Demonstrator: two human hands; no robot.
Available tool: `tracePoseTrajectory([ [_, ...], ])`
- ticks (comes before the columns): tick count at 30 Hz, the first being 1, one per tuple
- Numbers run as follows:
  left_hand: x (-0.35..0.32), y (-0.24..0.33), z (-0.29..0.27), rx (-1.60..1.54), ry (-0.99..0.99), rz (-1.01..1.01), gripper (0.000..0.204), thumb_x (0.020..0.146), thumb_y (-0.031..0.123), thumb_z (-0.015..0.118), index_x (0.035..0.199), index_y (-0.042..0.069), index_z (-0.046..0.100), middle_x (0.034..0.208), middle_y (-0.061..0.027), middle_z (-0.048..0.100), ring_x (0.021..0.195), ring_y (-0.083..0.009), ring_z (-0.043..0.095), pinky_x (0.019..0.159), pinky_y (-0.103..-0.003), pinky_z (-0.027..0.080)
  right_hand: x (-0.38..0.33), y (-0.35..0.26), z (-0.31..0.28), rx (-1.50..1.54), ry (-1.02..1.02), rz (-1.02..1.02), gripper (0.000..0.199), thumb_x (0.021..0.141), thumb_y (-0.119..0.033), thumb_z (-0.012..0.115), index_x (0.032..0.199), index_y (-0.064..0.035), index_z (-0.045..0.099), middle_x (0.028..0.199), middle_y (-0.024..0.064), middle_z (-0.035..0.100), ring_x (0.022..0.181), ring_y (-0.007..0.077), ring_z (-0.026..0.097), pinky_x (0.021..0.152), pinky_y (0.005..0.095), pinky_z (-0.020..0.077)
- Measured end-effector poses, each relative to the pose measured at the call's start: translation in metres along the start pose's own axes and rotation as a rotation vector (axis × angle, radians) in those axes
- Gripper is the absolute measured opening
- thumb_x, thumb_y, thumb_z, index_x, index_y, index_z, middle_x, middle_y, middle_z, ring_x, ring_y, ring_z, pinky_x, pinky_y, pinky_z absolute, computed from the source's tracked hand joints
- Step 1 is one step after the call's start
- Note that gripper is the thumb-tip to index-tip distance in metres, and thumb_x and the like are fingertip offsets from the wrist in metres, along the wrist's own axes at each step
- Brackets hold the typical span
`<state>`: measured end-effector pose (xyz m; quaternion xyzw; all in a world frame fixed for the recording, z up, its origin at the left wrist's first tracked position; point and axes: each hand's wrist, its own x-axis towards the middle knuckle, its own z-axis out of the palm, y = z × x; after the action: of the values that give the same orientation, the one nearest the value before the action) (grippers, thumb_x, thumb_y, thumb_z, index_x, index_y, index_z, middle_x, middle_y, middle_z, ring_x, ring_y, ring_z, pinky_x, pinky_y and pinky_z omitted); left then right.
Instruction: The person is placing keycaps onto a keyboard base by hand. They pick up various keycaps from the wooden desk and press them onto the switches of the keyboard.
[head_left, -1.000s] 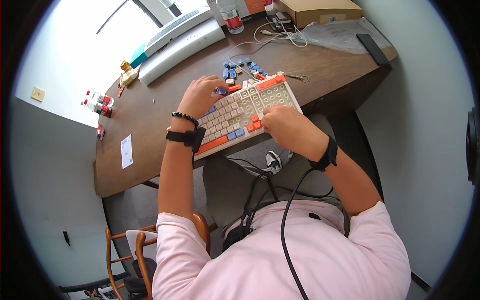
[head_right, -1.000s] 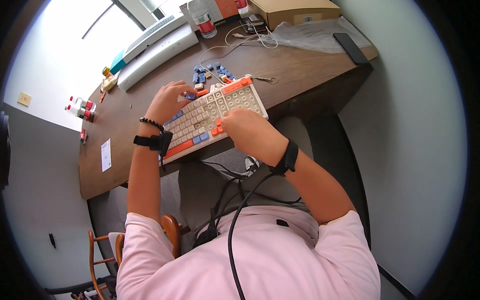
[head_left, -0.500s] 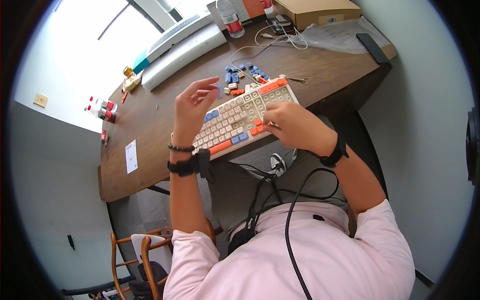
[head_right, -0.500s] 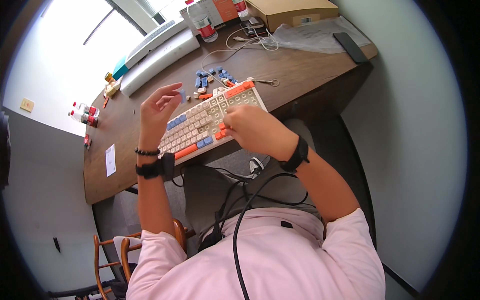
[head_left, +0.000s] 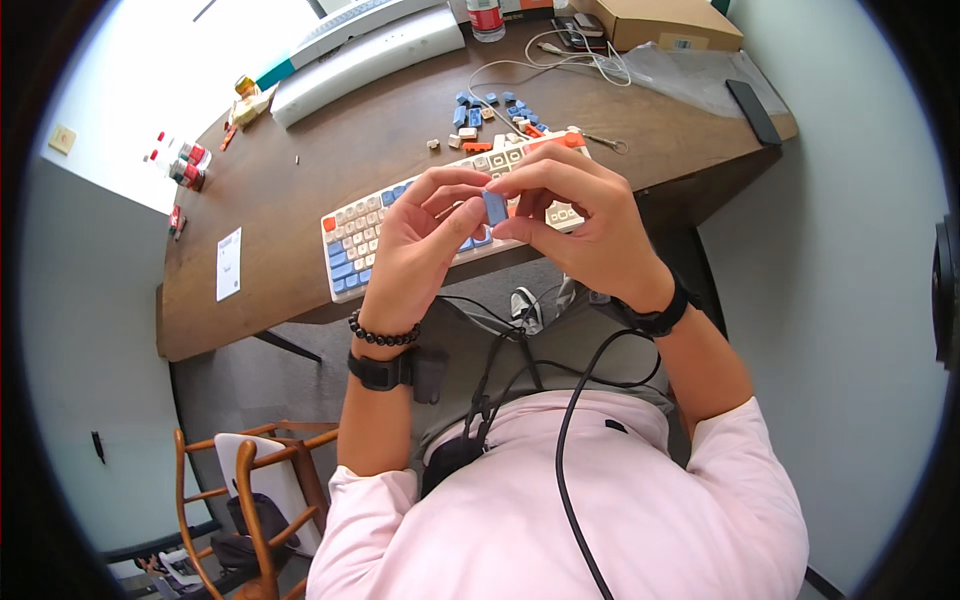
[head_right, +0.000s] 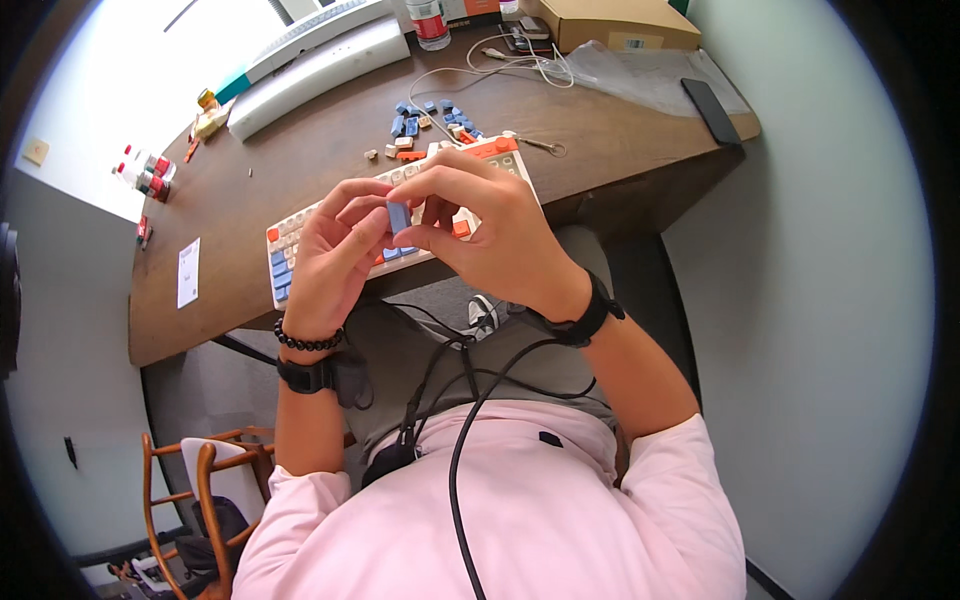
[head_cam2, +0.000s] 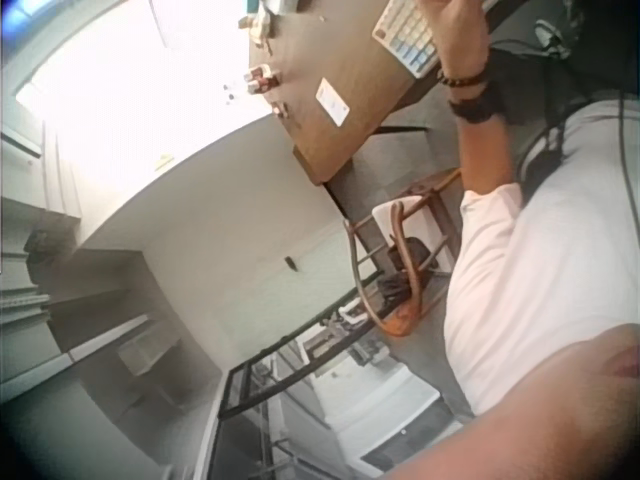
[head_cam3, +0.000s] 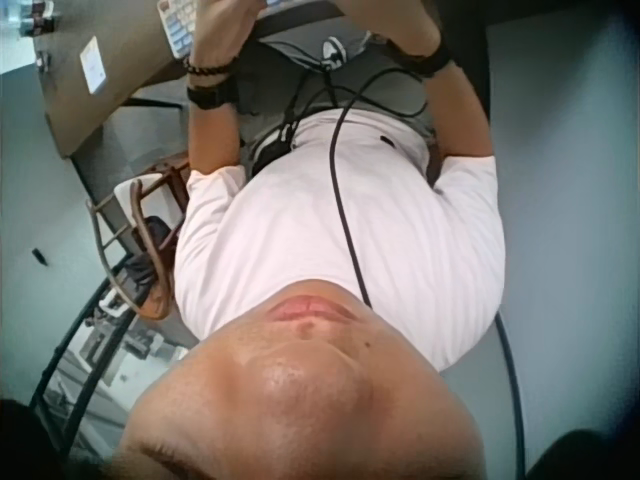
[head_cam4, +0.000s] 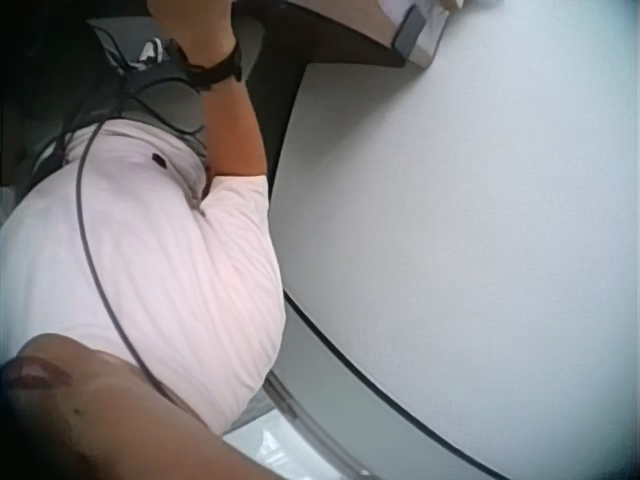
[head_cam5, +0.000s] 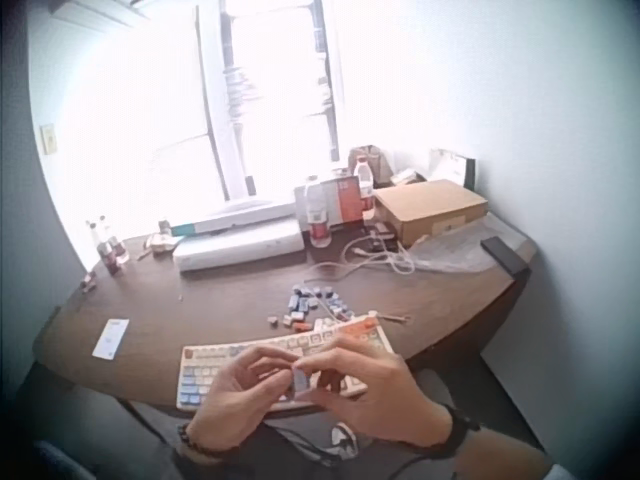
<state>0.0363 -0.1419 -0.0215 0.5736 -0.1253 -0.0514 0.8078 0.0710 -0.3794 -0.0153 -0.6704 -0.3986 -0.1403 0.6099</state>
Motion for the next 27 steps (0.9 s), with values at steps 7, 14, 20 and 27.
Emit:
tracePoseTrajectory([
  [7,-0.007,0.006,-0.007,0.064,-0.095,-0.016,0.043,0.117,0.012,0.082,0.156,0.002,0.066,0.132,-0.0077,0.082,0.124,-0.0133,0.077,0.111,-0.030,0.063,0.001,0.003,0.005,-0.070,-0.030,-0.015,0.035,0.088,-0.005,0.105,0.116,-0.0037,0.084,0.120,0.0074,0.080,0.094,0.0169,0.080,0.079,0.0313,0.0658],
  [14,-0.007,0.018,-0.026,0.158,-0.068,-0.040,0.056,0.113,0.009,0.086,0.163,0.003,0.062,0.134,-0.0114,0.085,0.123,-0.0144,0.081,0.106,-0.028,0.067,0.013,0.004,0.006,-0.128,-0.132,0.060,0.029,0.093,0.004,0.096,0.118,-0.0032,0.084,0.127,0.0114,0.086,0.108,0.0258,0.084,0.092,0.0376,0.0700],
  [20,-0.009,0.020,-0.024,0.263,-0.053,0.036,0.048,0.117,0.015,0.084,0.159,0.002,0.065,0.133,-0.0112,0.088,0.123,-0.0145,0.083,0.097,-0.025,0.066,0.036,0.008,-0.007,-0.230,-0.273,-0.079,0.025,0.095,0.012,0.088,0.115,-0.0025,0.087,0.120,0.0109,0.090,0.111,0.0258,0.086,0.098,0.0372,0.0682],
  [27,-0.004,0.013,-0.028,0.502,0.194,0.144,0.032,0.117,0.015,0.082,0.146,0.003,0.075,0.120,-0.0079,0.089,0.111,-0.0139,0.083,0.094,-0.026,0.064,0.014,0.031,-0.006,-0.173,0.104,0.144,0.020,0.098,0.011,0.088,0.115,-0.0008,0.089,0.118,0.0110,0.089,0.107,0.0204,0.084,0.099,0.0332,0.0663],
])
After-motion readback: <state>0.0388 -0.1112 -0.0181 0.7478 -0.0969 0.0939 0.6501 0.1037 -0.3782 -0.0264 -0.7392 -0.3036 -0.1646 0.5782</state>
